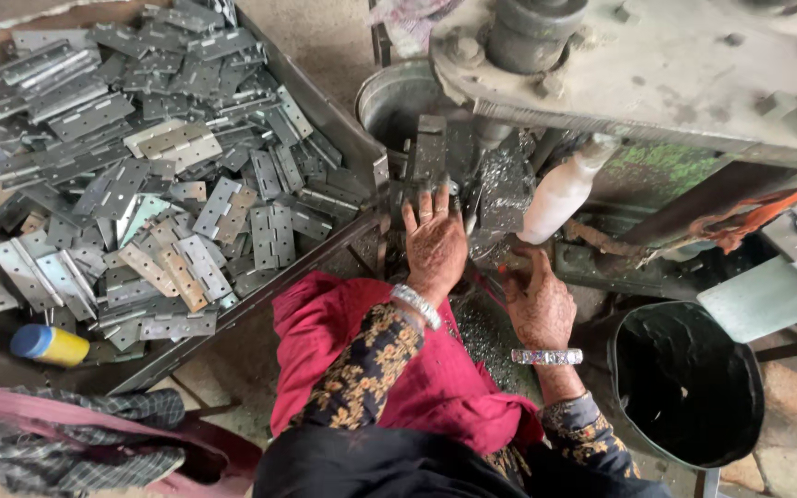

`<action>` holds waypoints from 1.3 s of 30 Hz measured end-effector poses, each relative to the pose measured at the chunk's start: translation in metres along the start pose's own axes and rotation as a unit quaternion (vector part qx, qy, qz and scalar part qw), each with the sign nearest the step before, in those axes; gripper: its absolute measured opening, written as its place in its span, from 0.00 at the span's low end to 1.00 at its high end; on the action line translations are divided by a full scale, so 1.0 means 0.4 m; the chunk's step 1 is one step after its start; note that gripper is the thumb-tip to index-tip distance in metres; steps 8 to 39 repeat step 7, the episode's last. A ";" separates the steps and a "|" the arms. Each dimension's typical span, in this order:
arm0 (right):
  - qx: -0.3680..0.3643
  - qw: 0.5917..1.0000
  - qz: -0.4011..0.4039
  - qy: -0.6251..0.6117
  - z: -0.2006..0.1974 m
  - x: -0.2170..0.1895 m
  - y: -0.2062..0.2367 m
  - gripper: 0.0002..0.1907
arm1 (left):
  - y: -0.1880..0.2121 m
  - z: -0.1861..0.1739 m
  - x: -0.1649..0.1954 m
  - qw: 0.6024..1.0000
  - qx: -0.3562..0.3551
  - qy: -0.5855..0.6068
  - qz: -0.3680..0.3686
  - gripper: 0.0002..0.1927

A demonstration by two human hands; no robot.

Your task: The person repeatedly picks up metal hinge pieces from a bin, places them into a press machine, and operates the lever to process them. The person then removes the processed pieces and returns them to the bin.

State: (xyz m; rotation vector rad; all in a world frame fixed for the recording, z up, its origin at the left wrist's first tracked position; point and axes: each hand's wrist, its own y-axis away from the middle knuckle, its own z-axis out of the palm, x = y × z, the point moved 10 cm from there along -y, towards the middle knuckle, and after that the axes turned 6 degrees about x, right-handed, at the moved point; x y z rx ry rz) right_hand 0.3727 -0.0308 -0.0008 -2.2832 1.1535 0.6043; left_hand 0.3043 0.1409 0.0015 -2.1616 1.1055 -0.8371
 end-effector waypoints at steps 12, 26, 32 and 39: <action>-0.072 0.997 -0.011 0.034 0.045 0.010 0.005 0.26 | -0.003 0.098 0.016 0.961 -0.268 -0.069 -0.010 0.25; -0.072 0.997 -0.011 0.034 0.045 0.010 0.005 0.26 | -0.003 0.098 0.016 0.961 -0.268 -0.069 -0.010 0.25; -0.072 0.997 -0.011 0.034 0.045 0.010 0.005 0.26 | -0.003 0.098 0.016 0.961 -0.268 -0.069 -0.010 0.25; -0.072 0.997 -0.011 0.034 0.045 0.010 0.005 0.26 | -0.003 0.098 0.016 0.961 -0.268 -0.069 -0.010 0.25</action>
